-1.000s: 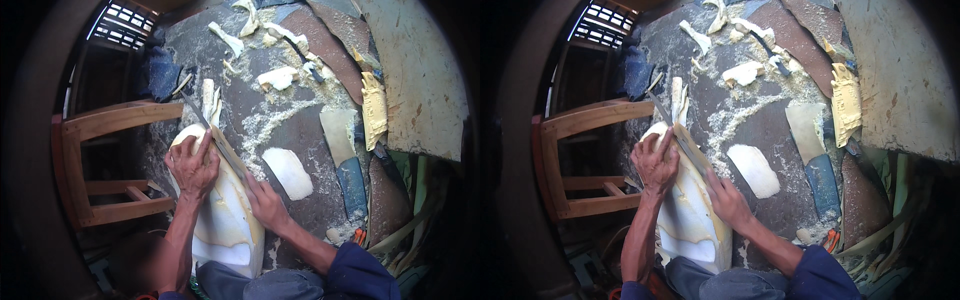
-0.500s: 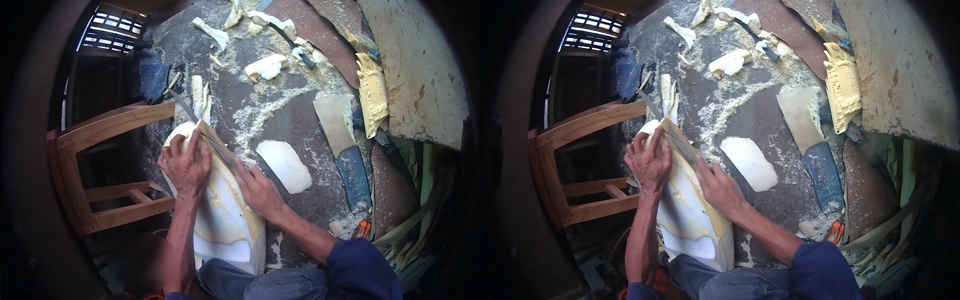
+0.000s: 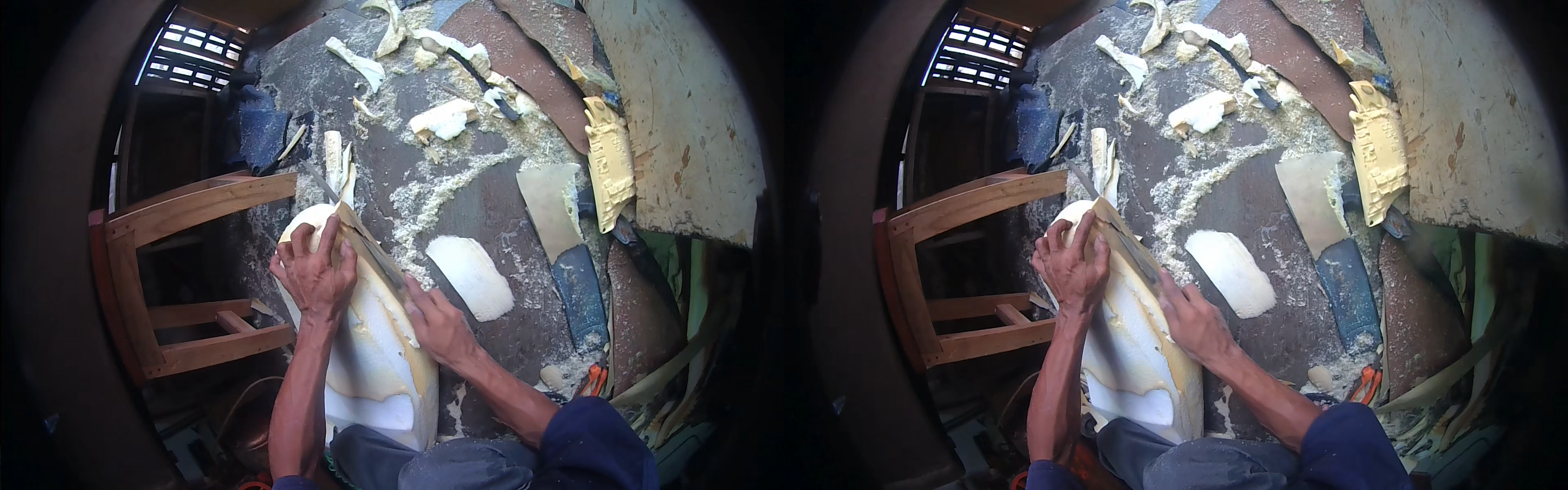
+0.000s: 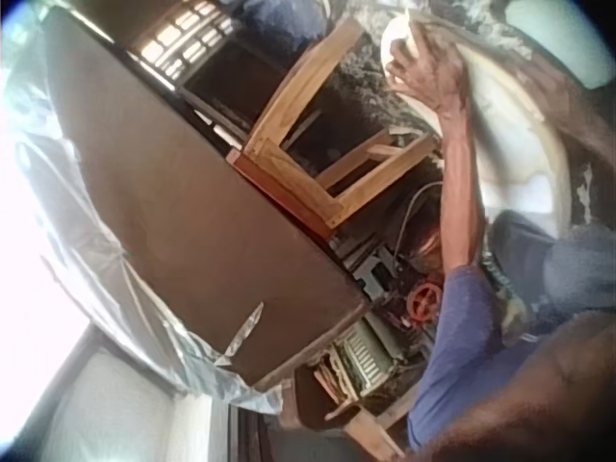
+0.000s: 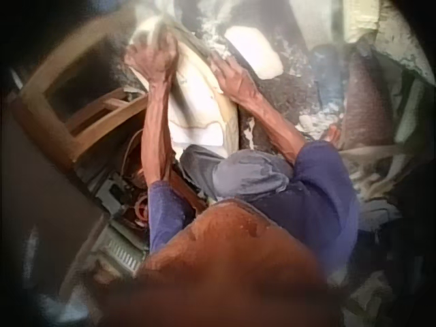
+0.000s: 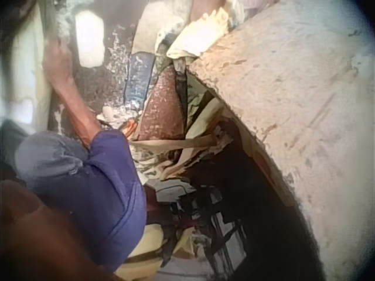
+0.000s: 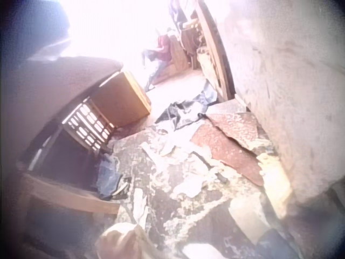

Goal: The person carves a large piece of light-colored wood using a hand chisel, repeatedly scraping and shaping its surface. The person rotates the wood to work on different sides and removes shavings by hand.

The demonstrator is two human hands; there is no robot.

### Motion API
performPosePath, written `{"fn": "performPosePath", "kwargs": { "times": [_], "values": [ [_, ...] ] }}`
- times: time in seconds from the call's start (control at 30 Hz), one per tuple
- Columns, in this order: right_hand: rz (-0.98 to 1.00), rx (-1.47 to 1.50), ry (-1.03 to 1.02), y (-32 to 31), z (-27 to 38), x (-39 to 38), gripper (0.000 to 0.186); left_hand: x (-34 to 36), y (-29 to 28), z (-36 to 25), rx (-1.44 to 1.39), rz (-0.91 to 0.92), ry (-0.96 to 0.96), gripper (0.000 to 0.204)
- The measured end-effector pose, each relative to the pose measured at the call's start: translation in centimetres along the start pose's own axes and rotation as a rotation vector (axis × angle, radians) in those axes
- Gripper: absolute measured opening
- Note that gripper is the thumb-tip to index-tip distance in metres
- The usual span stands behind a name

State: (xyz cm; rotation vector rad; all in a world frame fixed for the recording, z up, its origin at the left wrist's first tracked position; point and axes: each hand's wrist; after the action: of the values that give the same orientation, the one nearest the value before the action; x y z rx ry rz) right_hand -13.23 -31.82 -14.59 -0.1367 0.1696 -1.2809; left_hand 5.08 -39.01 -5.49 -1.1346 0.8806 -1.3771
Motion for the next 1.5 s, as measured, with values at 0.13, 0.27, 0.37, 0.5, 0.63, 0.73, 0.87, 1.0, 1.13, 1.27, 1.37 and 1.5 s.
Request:
{"fn": "performPosePath", "kwargs": {
  "times": [0.13,0.27,0.37,0.5,0.63,0.73,0.87,1.0,1.13,1.27,1.37,1.5],
  "values": [
    [0.017,0.056,-0.005,0.1,-0.4,0.7,0.051,-0.1,0.2,0.1,-0.039,0.008,-0.031,0.046],
    [-0.018,0.031,-0.058,-0.1,-0.7,1.2,0.05,-0.3,0.3,0.3,-0.026,0.005,-0.006,0.045],
    [0.046,0.058,0.03,-0.3,-1.0,1.8,0.048,-0.3,0.4,0.3,-0.049,-0.027,-0.01,0.047],
    [0.161,0.044,0.2,-0.6,-1.3,2.9,0.046,-0.3,0.5,0.3,-0.019,-0.024,-0.014,0.046],
    [0.112,0.099,0.135,-1.0,-1.4,3.7,0.048,-0.6,0.7,0.4,-0.041,-0.065,-0.006,0.045],
    [-0.006,0.183,0.133,-2.1,-1.1,2.5,0.047,-0.7,0.4,0.6,-0.057,-0.031,0.003,0.046],
    [-0.115,0.179,0.215,-4.9,-0.7,-1.6,0.046,0.4,-0.6,1.1,0.021,0.011,0.164,0.05],
    [-0.03,0.08,0.322,-7.9,-0.7,-5.9,0.044,3.4,-0.2,0.9,0.108,0.09,0.401,0.051],
    [-0.128,0.052,0.269,-10.0,-1.3,-8.6,0.045,5.1,1.4,-0.9,0.208,0.499,0.142,0.062],
    [-0.146,0.051,0.239,-11.5,-1.5,-9.7,0.046,6.2,0.0,-0.8,0.206,0.609,0.144,0.067],
    [-0.183,0.041,0.213,-12.9,-1.6,-10.1,0.049,7.9,-1.9,1.8,-0.27,0.619,-0.192,0.072],
    [-0.219,-0.004,0.295,-15.2,-1.7,-10.7,0.056,8.7,-0.9,4.4,-0.385,0.357,-0.259,0.076]
  ]
}}
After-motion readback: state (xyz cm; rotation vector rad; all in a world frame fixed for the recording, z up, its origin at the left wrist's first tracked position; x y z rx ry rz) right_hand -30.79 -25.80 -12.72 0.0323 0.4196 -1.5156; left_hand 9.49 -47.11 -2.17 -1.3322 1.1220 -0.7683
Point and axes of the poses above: each hand's wrist, its own x-axis towards the middle knuckle, its own y-axis out of the palm, z = x × y, and after that the axes turned 4 degrees about x, right-handed
